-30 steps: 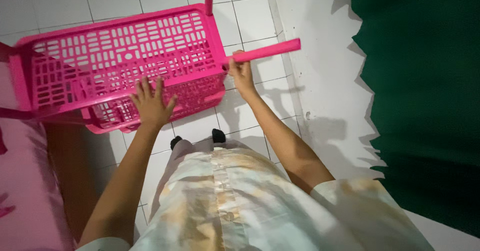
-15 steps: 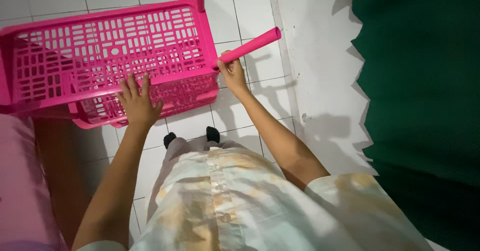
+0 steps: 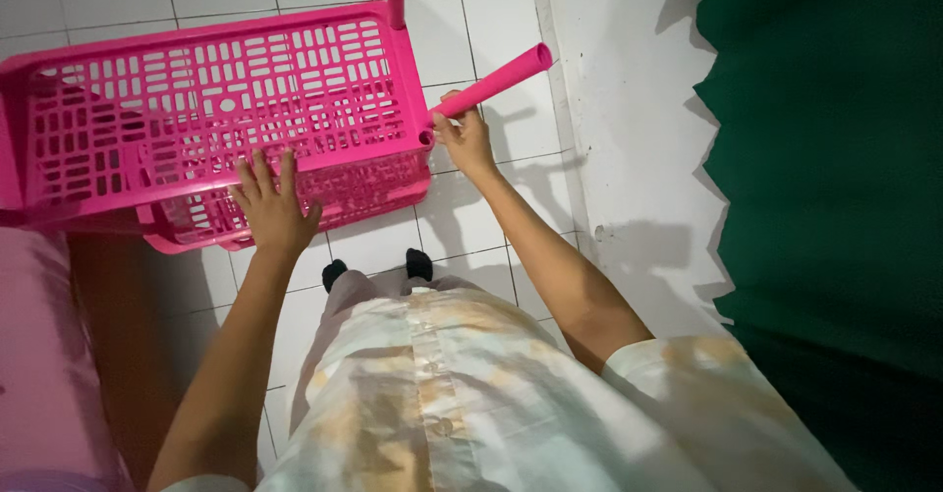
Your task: The person assembles a pink plastic shelving unit by inserting cylindrical legs into corner holes of stacked trays and adding additional trays to build height. The person handles trays and legs by hand, repeatedly inserting and adjusting components to form a multi-tiered rack.
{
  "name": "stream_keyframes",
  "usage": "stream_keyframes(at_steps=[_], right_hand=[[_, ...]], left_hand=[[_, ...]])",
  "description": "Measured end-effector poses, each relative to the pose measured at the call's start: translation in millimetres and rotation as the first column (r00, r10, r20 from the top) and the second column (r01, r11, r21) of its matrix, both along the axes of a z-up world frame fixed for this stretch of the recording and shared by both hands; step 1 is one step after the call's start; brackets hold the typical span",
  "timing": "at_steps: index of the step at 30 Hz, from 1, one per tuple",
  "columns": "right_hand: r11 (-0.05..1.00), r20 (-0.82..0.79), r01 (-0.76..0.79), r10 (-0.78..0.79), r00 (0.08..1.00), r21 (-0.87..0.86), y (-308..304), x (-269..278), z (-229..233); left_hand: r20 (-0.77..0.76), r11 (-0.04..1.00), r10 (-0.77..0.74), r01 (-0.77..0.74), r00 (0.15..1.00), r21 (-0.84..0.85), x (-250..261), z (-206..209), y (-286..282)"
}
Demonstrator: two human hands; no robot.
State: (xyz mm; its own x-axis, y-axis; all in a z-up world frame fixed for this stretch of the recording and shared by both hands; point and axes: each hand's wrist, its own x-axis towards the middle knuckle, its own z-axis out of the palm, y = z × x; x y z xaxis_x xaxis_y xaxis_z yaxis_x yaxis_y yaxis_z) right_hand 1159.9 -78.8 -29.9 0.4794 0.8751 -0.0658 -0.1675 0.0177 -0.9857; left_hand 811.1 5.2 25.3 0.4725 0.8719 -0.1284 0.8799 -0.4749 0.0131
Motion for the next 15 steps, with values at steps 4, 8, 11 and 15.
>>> stream_keyframes(at_steps=[4,8,11,15], right_hand=[[0.999,0.051,-0.008,0.009,0.999,-0.036,-5,2,4],[0.996,0.180,-0.052,0.038,0.983,0.077,-13,-7,6],[0.999,0.203,-0.043,0.039,0.978,0.014,-16,-13,16],[0.996,0.329,-0.081,0.085,0.940,-0.028,-18,-15,40]], left_hand=[[0.011,1.000,-0.009,0.008,1.000,0.013,-3,-2,-2],[0.021,1.000,-0.020,0.019,1.000,0.020,-2,-4,1],[0.012,1.000,-0.009,0.009,1.000,0.007,-1,-3,1],[0.032,1.000,0.003,-0.003,0.999,-0.002,-2,-2,-2]])
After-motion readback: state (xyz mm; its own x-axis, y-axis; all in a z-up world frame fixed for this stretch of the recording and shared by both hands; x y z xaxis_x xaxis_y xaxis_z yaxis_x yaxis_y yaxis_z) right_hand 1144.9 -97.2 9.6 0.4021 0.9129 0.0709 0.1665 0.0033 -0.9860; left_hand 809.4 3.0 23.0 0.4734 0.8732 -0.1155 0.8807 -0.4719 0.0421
